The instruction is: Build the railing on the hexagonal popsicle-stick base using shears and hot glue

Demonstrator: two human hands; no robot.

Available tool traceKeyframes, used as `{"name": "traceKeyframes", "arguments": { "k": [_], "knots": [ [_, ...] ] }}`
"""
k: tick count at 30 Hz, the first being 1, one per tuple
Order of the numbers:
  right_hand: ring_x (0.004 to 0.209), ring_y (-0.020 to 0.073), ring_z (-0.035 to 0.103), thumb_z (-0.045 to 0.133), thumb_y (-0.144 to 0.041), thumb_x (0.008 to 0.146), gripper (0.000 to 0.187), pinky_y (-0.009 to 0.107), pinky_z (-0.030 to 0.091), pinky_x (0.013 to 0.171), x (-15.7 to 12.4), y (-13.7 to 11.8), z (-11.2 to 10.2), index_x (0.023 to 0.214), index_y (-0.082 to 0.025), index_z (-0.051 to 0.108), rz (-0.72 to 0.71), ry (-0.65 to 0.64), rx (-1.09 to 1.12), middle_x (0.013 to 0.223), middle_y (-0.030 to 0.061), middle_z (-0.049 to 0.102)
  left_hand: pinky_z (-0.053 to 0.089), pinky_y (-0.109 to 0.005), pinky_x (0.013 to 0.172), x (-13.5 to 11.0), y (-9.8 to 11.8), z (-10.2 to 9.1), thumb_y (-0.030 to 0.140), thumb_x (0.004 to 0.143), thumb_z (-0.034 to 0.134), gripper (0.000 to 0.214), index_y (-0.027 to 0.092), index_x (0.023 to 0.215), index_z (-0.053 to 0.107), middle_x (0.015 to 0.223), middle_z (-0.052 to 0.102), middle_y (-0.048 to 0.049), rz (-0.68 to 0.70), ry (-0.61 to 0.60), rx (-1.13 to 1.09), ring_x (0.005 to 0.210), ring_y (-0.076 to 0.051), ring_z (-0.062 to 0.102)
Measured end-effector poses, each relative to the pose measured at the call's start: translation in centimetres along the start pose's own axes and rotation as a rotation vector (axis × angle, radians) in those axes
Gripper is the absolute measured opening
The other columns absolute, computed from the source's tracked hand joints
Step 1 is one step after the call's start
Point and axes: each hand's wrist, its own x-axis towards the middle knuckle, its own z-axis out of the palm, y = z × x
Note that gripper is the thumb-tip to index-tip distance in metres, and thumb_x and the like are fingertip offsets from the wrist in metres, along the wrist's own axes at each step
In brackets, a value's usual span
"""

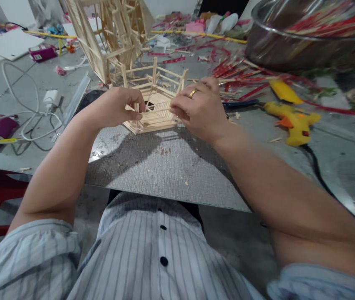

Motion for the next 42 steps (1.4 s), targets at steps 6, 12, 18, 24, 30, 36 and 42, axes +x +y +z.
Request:
{"name": "traceKeyframes", "arguments": {
  "k": [6, 12, 18, 24, 30, 36, 42],
  "knots": [
    [0.114, 0.0271, 0.059, 0.049, -0.029, 0.097, 0.018, 0.052, 0.034, 0.106, -0.06, -0.28, -0.11, 0.095, -0.022, 0.066, 0.020, -0.017, -0.029, 0.113, 0.0072, 0.071, 0.046, -0.032, 0.082, -0.21, 0.05, 0.29, 0.030, 0.078, 0.063, 0.018, 0.020, 0.092, 0.067, 0.087, 0.066, -0.0031, -0.006, 0.027, -0.042, 0.089, -0.019, 0.061],
    [0.120, 0.0270, 0.053, 0.039, -0.031, 0.100, 0.026, 0.053, 0.027, 0.110, -0.02, -0.30, 0.24, 0.101, -0.022, 0.063, 0.065, -0.041, 0.013, 0.121, 0.0089, 0.067, 0.046, -0.032, 0.084, -0.47, -0.04, 0.50, 0.032, 0.078, 0.062, 0.019, 0.020, 0.093, 0.066, 0.093, 0.067, -0.0040, 0.012, 0.050, -0.067, 0.090, -0.018, 0.061],
    [0.116, 0.0257, 0.054, 0.038, -0.033, 0.100, 0.026, 0.047, 0.032, 0.107, 0.01, -0.21, 0.01, 0.101, -0.023, 0.062, 0.043, -0.046, 0.022, 0.121, 0.0096, 0.066, 0.045, -0.031, 0.082, -0.74, -0.11, 0.35, 0.035, 0.078, 0.062, 0.025, 0.023, 0.099, 0.065, 0.095, 0.068, -0.0037, 0.046, 0.031, -0.077, 0.091, -0.019, 0.060],
    [0.114, 0.0243, 0.055, 0.034, -0.031, 0.100, 0.029, 0.046, 0.036, 0.105, 0.03, 0.09, 0.05, 0.097, -0.024, 0.062, -0.001, -0.015, 0.042, 0.119, 0.0079, 0.067, 0.046, -0.031, 0.081, -0.67, -0.57, 0.65, 0.039, 0.079, 0.063, 0.025, 0.023, 0.098, 0.066, 0.094, 0.068, -0.0034, 0.053, 0.083, -0.071, 0.091, -0.019, 0.061],
    [0.113, 0.0237, 0.057, 0.034, -0.028, 0.099, 0.029, 0.047, 0.040, 0.101, 0.15, 0.40, 0.22, 0.099, -0.027, 0.063, -0.018, -0.016, 0.054, 0.119, 0.0056, 0.068, 0.047, -0.032, 0.079, -0.55, -0.55, 0.46, 0.041, 0.083, 0.060, 0.024, 0.020, 0.093, 0.067, 0.091, 0.069, -0.0061, 0.076, 0.072, -0.107, 0.085, -0.019, 0.062],
    [0.112, 0.0238, 0.057, 0.041, -0.030, 0.099, 0.028, 0.042, 0.037, 0.103, 0.34, 0.07, 0.00, 0.102, -0.015, 0.065, 0.000, -0.053, 0.011, 0.116, 0.0122, 0.068, 0.048, -0.034, 0.078, -0.50, -0.24, 0.29, 0.041, 0.083, 0.058, 0.025, 0.019, 0.091, 0.067, 0.091, 0.070, -0.0072, 0.096, 0.058, -0.153, 0.085, -0.019, 0.063],
    [0.114, 0.0254, 0.055, 0.036, -0.030, 0.099, 0.029, 0.045, 0.036, 0.102, 0.32, 0.14, -0.09, 0.103, -0.021, 0.064, 0.005, -0.071, 0.016, 0.118, 0.0100, 0.067, 0.044, -0.035, 0.078, -0.21, -0.48, 0.38, 0.046, 0.084, 0.055, 0.025, 0.024, 0.090, 0.065, 0.083, 0.068, -0.0026, 0.069, 0.044, -0.103, 0.086, -0.018, 0.059]
  ]
}}
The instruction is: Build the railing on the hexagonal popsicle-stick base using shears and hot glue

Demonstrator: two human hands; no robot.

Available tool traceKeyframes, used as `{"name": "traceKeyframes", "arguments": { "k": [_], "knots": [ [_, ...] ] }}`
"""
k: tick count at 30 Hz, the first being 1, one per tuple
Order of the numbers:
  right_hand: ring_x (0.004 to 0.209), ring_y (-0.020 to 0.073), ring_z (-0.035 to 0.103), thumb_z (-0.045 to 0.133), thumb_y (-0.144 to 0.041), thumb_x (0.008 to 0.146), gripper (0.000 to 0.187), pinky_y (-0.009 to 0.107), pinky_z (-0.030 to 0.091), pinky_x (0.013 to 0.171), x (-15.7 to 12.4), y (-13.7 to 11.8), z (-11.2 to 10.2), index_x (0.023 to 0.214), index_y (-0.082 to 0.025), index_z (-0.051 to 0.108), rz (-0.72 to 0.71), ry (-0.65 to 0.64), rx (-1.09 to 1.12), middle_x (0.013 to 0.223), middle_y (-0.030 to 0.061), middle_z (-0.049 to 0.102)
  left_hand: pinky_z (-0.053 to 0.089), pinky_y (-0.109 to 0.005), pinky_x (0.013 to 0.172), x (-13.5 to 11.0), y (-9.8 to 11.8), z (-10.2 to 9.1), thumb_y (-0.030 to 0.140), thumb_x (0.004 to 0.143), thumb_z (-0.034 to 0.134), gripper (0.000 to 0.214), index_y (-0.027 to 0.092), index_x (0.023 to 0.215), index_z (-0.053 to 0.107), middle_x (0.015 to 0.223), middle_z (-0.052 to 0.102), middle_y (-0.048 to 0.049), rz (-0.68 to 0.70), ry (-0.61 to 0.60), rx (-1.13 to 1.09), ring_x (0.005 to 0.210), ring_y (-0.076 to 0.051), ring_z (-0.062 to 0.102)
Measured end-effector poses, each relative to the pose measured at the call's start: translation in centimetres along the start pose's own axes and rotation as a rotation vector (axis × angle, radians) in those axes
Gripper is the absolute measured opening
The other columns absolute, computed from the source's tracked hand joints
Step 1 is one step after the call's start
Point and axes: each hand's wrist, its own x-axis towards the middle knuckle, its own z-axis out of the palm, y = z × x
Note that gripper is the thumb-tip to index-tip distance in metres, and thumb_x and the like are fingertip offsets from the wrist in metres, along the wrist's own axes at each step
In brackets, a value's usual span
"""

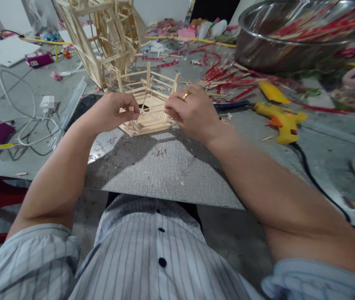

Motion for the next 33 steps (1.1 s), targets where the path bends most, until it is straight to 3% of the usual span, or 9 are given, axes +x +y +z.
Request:
{"name": "traceKeyframes", "arguments": {
  "k": [3, 7, 16, 22, 28, 33],
  "knots": [
    [0.115, 0.0252, 0.054, 0.033, -0.032, 0.099, 0.031, 0.046, 0.035, 0.103, 0.0, 0.2, 0.0, 0.102, -0.026, 0.063, 0.008, -0.014, 0.040, 0.120, 0.0090, 0.067, 0.040, -0.038, 0.088, 0.1, -0.2, 0.2, 0.050, 0.088, 0.050, 0.030, 0.024, 0.094, 0.064, 0.082, 0.066, 0.0009, 0.005, -0.016, 0.073, 0.092, -0.017, 0.056],
    [0.116, 0.0254, 0.053, 0.033, -0.032, 0.099, 0.032, 0.046, 0.035, 0.103, 0.0, 0.3, 0.2, 0.103, -0.025, 0.063, 0.013, 0.000, 0.039, 0.120, 0.0091, 0.067, 0.030, -0.043, 0.101, 0.1, -0.1, 0.7, 0.049, 0.091, 0.042, 0.032, 0.025, 0.092, 0.062, 0.088, 0.065, 0.0005, 0.008, 0.046, 0.173, 0.099, -0.019, 0.055],
    [0.116, 0.0254, 0.052, 0.031, -0.036, 0.099, 0.035, 0.047, 0.033, 0.103, 0.0, 0.5, 0.4, 0.103, -0.025, 0.065, 0.034, -0.010, 0.079, 0.121, 0.0098, 0.066, 0.026, -0.040, 0.104, -0.4, 0.7, 0.8, 0.046, 0.097, 0.034, 0.039, 0.020, 0.104, 0.062, 0.100, 0.060, -0.0025, 0.004, 0.026, 0.292, 0.107, -0.020, 0.047],
    [0.114, 0.0255, 0.050, 0.023, -0.041, 0.099, 0.043, 0.047, 0.034, 0.101, 0.0, 0.8, 0.6, 0.101, -0.033, 0.065, 0.022, 0.020, 0.112, 0.118, 0.0050, 0.067, 0.027, -0.040, 0.102, 0.1, 0.3, 1.6, 0.047, 0.094, 0.041, 0.032, 0.022, 0.096, 0.061, 0.091, 0.060, -0.0024, -0.023, 0.103, 0.296, 0.107, -0.022, 0.048],
    [0.115, 0.0255, 0.052, 0.028, -0.035, 0.099, 0.039, 0.046, 0.034, 0.103, 0.2, 0.6, 0.8, 0.105, -0.024, 0.065, 0.027, 0.006, 0.027, 0.120, 0.0113, 0.067, 0.029, -0.044, 0.102, 0.1, 0.2, 1.8, 0.044, 0.093, 0.044, 0.026, 0.025, 0.091, 0.061, 0.089, 0.062, -0.0041, -0.005, 0.144, 0.278, 0.107, -0.025, 0.052],
    [0.114, 0.0258, 0.052, 0.029, -0.038, 0.099, 0.040, 0.047, 0.034, 0.102, 0.3, 0.7, 0.8, 0.104, -0.024, 0.066, 0.027, -0.006, 0.040, 0.119, 0.0114, 0.067, 0.030, -0.048, 0.104, -0.1, 0.5, 1.5, 0.041, 0.088, 0.053, 0.020, 0.024, 0.088, 0.064, 0.090, 0.064, -0.0039, 0.032, 0.123, 0.235, 0.106, -0.026, 0.054]
  ]
}}
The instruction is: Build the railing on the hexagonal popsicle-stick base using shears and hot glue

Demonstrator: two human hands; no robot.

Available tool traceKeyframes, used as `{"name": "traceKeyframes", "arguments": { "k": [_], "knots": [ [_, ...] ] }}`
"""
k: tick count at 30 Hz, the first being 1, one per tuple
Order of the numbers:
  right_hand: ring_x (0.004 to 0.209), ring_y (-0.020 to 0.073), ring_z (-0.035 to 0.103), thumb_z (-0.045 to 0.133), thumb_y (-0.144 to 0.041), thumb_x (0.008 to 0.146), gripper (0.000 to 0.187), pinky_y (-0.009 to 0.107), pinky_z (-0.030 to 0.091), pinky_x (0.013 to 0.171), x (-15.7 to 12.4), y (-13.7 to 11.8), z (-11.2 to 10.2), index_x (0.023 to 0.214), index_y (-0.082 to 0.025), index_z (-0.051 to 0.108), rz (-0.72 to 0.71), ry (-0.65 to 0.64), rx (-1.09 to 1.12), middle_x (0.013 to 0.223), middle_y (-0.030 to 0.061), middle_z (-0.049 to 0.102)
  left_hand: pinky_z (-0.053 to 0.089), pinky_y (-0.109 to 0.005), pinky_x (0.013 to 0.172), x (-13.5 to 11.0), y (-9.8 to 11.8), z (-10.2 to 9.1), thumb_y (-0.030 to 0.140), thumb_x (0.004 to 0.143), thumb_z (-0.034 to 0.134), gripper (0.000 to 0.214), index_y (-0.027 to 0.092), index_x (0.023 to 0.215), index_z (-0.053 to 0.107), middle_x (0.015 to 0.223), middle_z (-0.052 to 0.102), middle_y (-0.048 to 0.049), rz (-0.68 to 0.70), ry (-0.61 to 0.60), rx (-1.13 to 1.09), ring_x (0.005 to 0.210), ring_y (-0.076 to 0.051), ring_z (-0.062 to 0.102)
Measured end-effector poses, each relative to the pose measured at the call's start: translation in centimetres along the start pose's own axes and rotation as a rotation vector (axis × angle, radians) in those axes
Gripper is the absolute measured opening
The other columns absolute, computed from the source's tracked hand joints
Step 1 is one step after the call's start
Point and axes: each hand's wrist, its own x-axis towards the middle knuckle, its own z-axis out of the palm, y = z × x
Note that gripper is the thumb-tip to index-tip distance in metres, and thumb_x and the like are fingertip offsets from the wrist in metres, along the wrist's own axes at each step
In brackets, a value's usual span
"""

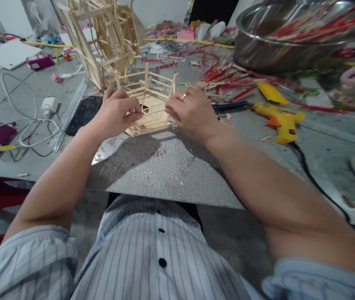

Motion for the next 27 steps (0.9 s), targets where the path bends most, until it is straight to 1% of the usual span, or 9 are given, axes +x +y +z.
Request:
{"name": "traceKeyframes", "arguments": {
  "k": [3, 5, 7, 11, 14, 17, 19, 22, 27],
  "knots": [
    [0.113, 0.0256, 0.051, 0.025, -0.038, 0.099, 0.042, 0.048, 0.034, 0.100, 0.0, 0.1, -0.1, 0.103, -0.028, 0.065, -0.019, 0.003, 0.025, 0.118, 0.0083, 0.067, 0.030, -0.052, 0.105, -0.1, 0.1, -0.3, 0.038, 0.081, 0.061, 0.015, 0.024, 0.086, 0.065, 0.088, 0.066, -0.0050, 0.029, -0.015, -0.036, 0.104, -0.028, 0.056],
    [0.113, 0.0259, 0.049, 0.023, -0.041, 0.099, 0.043, 0.048, 0.034, 0.099, -0.1, 0.2, 0.0, 0.100, -0.033, 0.066, -0.022, 0.011, 0.051, 0.117, 0.0062, 0.067, 0.031, -0.052, 0.106, -0.1, 0.0, -0.5, 0.038, 0.082, 0.061, 0.014, 0.026, 0.089, 0.066, 0.089, 0.067, -0.0047, 0.046, -0.031, -0.061, 0.104, -0.028, 0.057],
    [0.113, 0.0258, 0.050, 0.025, -0.041, 0.099, 0.042, 0.048, 0.035, 0.099, -0.2, 0.3, 0.0, 0.098, -0.034, 0.066, -0.024, 0.025, 0.066, 0.115, 0.0057, 0.068, 0.030, -0.051, 0.107, -0.1, -0.1, -0.6, 0.037, 0.084, 0.060, 0.014, 0.027, 0.090, 0.066, 0.090, 0.067, -0.0043, 0.041, -0.042, -0.078, 0.106, -0.027, 0.057],
    [0.109, 0.0244, 0.057, 0.031, -0.033, 0.098, 0.035, 0.046, 0.038, 0.102, -0.4, 0.4, 0.0, 0.101, -0.027, 0.066, -0.055, 0.067, 0.011, 0.113, 0.0077, 0.069, 0.031, -0.050, 0.108, 0.0, -0.4, -0.4, 0.036, 0.085, 0.059, 0.013, 0.026, 0.090, 0.067, 0.092, 0.068, -0.0050, 0.011, -0.040, -0.063, 0.107, -0.027, 0.058],
    [0.106, 0.0238, 0.060, 0.033, -0.030, 0.099, 0.034, 0.043, 0.043, 0.099, -0.4, 0.6, 0.0, 0.098, -0.022, 0.066, -0.103, 0.101, -0.025, 0.109, 0.0103, 0.070, 0.033, -0.051, 0.107, 0.1, -0.4, -0.2, 0.035, 0.085, 0.061, 0.013, 0.025, 0.090, 0.068, 0.091, 0.069, -0.0048, -0.003, -0.010, -0.027, 0.103, -0.026, 0.060],
    [0.102, 0.0236, 0.061, 0.035, -0.030, 0.100, 0.034, 0.042, 0.044, 0.098, -0.3, 1.0, 0.2, 0.094, -0.019, 0.067, -0.141, 0.118, -0.031, 0.105, 0.0117, 0.071, 0.034, -0.050, 0.106, 0.1, -0.2, -0.1, 0.034, 0.086, 0.061, 0.012, 0.025, 0.089, 0.068, 0.090, 0.070, -0.0036, -0.020, 0.011, 0.011, 0.101, -0.025, 0.062],
    [0.102, 0.0239, 0.061, 0.038, -0.030, 0.099, 0.031, 0.042, 0.044, 0.097, -0.3, 1.2, 0.3, 0.094, -0.018, 0.067, -0.151, 0.133, -0.025, 0.105, 0.0118, 0.071, 0.034, -0.049, 0.105, 0.2, -0.1, -0.1, 0.034, 0.087, 0.061, 0.012, 0.025, 0.088, 0.069, 0.090, 0.070, -0.0032, -0.032, 0.009, 0.033, 0.101, -0.025, 0.062],
    [0.102, 0.0229, 0.061, 0.041, -0.030, 0.098, 0.027, 0.042, 0.044, 0.097, -0.2, 1.3, 0.5, 0.094, -0.021, 0.067, -0.154, 0.156, 0.004, 0.106, 0.0104, 0.071, 0.034, -0.049, 0.106, 0.2, 0.1, -0.1, 0.035, 0.089, 0.060, 0.013, 0.026, 0.087, 0.069, 0.089, 0.070, -0.0023, -0.049, 0.012, 0.053, 0.101, -0.023, 0.062],
    [0.101, 0.0239, 0.061, 0.043, -0.030, 0.098, 0.026, 0.044, 0.044, 0.096, -0.3, 1.4, 0.6, 0.093, -0.020, 0.066, -0.158, 0.165, 0.004, 0.105, 0.0106, 0.071, 0.035, -0.050, 0.106, 0.2, 0.2, 0.0, 0.036, 0.088, 0.060, 0.013, 0.028, 0.084, 0.070, 0.086, 0.070, -0.0034, -0.053, 0.056, 0.071, 0.099, -0.023, 0.063]
  ]
}}
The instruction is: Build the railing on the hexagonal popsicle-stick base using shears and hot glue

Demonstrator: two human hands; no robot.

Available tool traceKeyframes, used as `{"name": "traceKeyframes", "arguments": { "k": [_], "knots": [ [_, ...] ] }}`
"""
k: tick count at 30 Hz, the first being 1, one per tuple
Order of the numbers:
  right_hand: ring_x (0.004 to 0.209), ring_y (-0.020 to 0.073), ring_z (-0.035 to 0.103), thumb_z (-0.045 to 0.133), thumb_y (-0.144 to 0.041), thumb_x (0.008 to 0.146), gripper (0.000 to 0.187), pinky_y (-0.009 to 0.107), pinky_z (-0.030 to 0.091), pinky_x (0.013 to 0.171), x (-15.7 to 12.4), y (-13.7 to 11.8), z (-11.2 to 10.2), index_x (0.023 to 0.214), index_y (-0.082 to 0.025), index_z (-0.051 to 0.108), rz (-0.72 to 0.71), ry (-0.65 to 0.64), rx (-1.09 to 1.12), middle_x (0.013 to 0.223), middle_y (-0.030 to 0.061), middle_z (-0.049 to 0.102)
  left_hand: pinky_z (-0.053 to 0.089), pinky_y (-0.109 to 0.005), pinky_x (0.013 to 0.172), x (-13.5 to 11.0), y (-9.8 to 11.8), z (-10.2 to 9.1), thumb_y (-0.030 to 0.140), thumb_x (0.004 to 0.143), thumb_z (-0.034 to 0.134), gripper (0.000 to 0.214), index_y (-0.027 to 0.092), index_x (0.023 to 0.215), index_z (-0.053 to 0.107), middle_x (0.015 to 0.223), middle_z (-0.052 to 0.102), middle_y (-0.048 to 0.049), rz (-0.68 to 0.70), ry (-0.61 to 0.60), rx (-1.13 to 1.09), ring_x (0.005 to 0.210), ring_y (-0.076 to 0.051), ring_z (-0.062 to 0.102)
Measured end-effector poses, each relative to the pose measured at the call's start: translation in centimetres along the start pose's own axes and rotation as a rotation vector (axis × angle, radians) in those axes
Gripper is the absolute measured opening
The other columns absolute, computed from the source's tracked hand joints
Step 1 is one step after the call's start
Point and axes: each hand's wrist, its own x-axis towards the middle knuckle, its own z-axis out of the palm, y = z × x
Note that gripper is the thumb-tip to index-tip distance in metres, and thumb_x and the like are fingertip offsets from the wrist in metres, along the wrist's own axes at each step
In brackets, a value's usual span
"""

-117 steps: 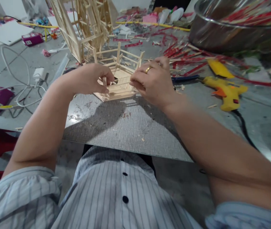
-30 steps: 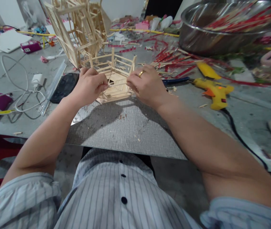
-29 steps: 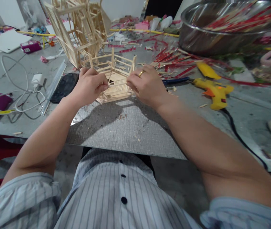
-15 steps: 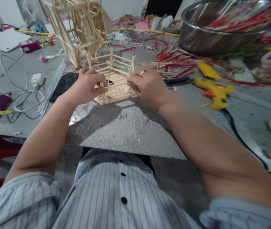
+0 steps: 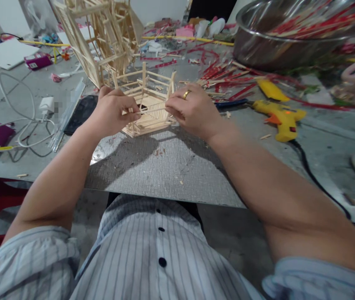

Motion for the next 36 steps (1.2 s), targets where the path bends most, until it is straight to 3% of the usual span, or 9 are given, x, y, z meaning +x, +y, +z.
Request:
{"name": "traceKeyframes", "arguments": {
  "k": [9, 23, 26, 30, 33, 36],
  "knots": [
    [0.098, 0.0243, 0.059, 0.044, -0.031, 0.097, 0.024, 0.047, 0.043, 0.095, -0.1, 0.3, 0.6, 0.086, -0.026, 0.065, 0.017, 0.056, 0.088, 0.098, 0.0098, 0.071, 0.038, -0.051, 0.105, 0.1, 0.0, 0.0, 0.036, 0.085, 0.058, 0.015, 0.030, 0.081, 0.071, 0.081, 0.072, -0.0037, 0.000, 0.029, 0.015, 0.094, -0.023, 0.065],
    [0.098, 0.0237, 0.061, 0.038, -0.031, 0.098, 0.030, 0.047, 0.044, 0.097, 0.0, 0.4, 0.7, 0.089, -0.023, 0.066, -0.013, 0.047, 0.046, 0.099, 0.0093, 0.071, 0.033, -0.049, 0.107, -0.1, 0.3, -0.1, 0.036, 0.088, 0.053, 0.020, 0.029, 0.088, 0.071, 0.088, 0.076, -0.0027, 0.019, 0.011, 0.017, 0.091, -0.021, 0.067],
    [0.103, 0.0257, 0.062, 0.039, -0.032, 0.098, 0.030, 0.048, 0.044, 0.099, -0.3, 0.6, 0.7, 0.102, -0.020, 0.066, -0.014, 0.067, 0.088, 0.108, 0.0106, 0.071, 0.034, -0.050, 0.106, 0.0, 0.3, 0.0, 0.035, 0.089, 0.052, 0.021, 0.027, 0.089, 0.071, 0.092, 0.076, -0.0025, -0.005, 0.002, 0.027, 0.093, -0.022, 0.066],
    [0.111, 0.0272, 0.061, 0.052, -0.042, 0.093, 0.033, 0.046, 0.045, 0.099, -0.9, 1.3, 0.2, 0.122, -0.026, 0.060, 0.104, 0.108, 0.187, 0.119, 0.0109, 0.068, 0.035, -0.051, 0.106, 0.0, 0.3, -0.1, 0.035, 0.089, 0.051, 0.021, 0.028, 0.091, 0.071, 0.092, 0.075, -0.0010, -0.013, -0.005, 0.045, 0.095, -0.021, 0.066],
    [0.096, 0.0264, 0.065, 0.061, -0.044, 0.087, 0.030, 0.044, 0.049, 0.088, -1.2, 1.7, -0.1, 0.110, -0.025, 0.065, 0.226, 0.082, 0.268, 0.103, 0.0094, 0.071, 0.032, -0.056, 0.108, -0.4, 0.9, -0.6, 0.035, 0.090, 0.053, 0.021, 0.026, 0.095, 0.071, 0.098, 0.075, -0.0028, -0.011, 0.006, 0.097, 0.108, -0.025, 0.062],
    [0.078, 0.0222, 0.064, 0.067, -0.040, 0.082, 0.020, 0.039, 0.049, 0.076, -1.2, 1.5, 0.0, 0.091, -0.023, 0.069, 0.299, 0.039, 0.368, 0.085, 0.0058, 0.072, 0.018, -0.063, 0.114, -0.7, 2.5, -1.2, 0.032, 0.090, 0.055, 0.022, 0.025, 0.108, 0.067, 0.120, 0.070, -0.0044, 0.006, 0.081, 0.160, 0.131, -0.031, 0.046]
  ]
}}
